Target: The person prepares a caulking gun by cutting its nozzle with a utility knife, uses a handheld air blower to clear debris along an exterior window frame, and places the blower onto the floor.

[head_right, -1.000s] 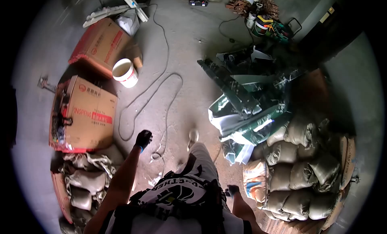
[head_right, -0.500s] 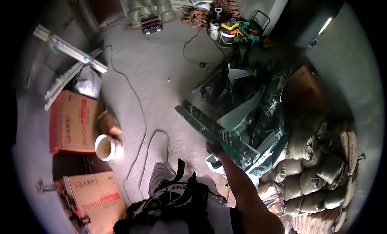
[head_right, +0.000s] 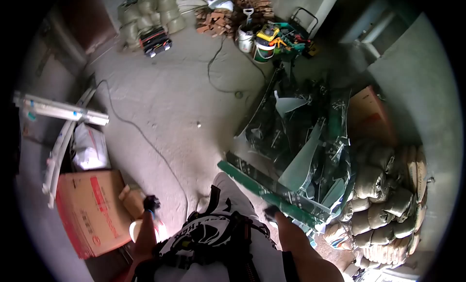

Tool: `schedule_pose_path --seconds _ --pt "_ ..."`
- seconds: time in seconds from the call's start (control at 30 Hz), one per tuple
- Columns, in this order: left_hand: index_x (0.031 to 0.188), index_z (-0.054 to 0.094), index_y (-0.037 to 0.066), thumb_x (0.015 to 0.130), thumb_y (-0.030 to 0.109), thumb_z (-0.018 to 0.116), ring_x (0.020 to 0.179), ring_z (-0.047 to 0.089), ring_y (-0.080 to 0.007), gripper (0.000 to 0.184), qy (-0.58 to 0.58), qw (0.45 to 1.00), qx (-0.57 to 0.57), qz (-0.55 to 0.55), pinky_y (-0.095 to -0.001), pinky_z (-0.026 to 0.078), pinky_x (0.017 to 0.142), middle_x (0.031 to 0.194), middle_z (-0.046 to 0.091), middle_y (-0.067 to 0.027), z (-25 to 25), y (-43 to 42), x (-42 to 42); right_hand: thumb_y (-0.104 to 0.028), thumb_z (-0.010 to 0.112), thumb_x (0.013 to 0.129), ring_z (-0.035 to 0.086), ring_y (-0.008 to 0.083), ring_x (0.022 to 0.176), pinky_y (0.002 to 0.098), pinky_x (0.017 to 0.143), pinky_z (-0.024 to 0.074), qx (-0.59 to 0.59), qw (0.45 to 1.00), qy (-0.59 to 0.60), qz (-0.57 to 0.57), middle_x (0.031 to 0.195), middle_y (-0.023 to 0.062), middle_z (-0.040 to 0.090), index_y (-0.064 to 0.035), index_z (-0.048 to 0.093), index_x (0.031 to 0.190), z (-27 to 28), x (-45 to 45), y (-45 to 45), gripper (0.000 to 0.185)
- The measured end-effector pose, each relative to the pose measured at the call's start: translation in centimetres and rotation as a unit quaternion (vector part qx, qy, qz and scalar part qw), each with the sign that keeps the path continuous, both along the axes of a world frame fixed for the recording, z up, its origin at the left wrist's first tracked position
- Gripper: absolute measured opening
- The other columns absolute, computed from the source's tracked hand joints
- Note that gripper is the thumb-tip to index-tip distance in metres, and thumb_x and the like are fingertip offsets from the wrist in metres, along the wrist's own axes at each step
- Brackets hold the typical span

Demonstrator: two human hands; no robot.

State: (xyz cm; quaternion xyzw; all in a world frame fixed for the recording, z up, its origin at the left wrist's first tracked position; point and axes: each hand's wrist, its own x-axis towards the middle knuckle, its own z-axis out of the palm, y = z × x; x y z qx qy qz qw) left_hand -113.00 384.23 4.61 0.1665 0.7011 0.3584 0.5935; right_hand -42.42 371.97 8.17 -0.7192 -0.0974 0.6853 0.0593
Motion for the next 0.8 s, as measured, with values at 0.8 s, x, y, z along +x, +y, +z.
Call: schedule_pose_path --seconds 0.8 --pt "0.079 0.064 0.017 0.092 0.026 0.056 0.062 0.059 -0.021 0.017 0.208 0.845 -0.151 -0.468 -0.0404 0.051 0.057 0.07 0.058 -0.0026 3.5 58.6 11.3 -0.022 0.063 0.092 0.065 0.0346 0.073 0.0462 0.066 0.0533 0.351 0.926 -0.015 -0.138 0.088 0.0121 0.068 -0.0075 0.065 0.111 16.8 1.6 78.5 0.024"
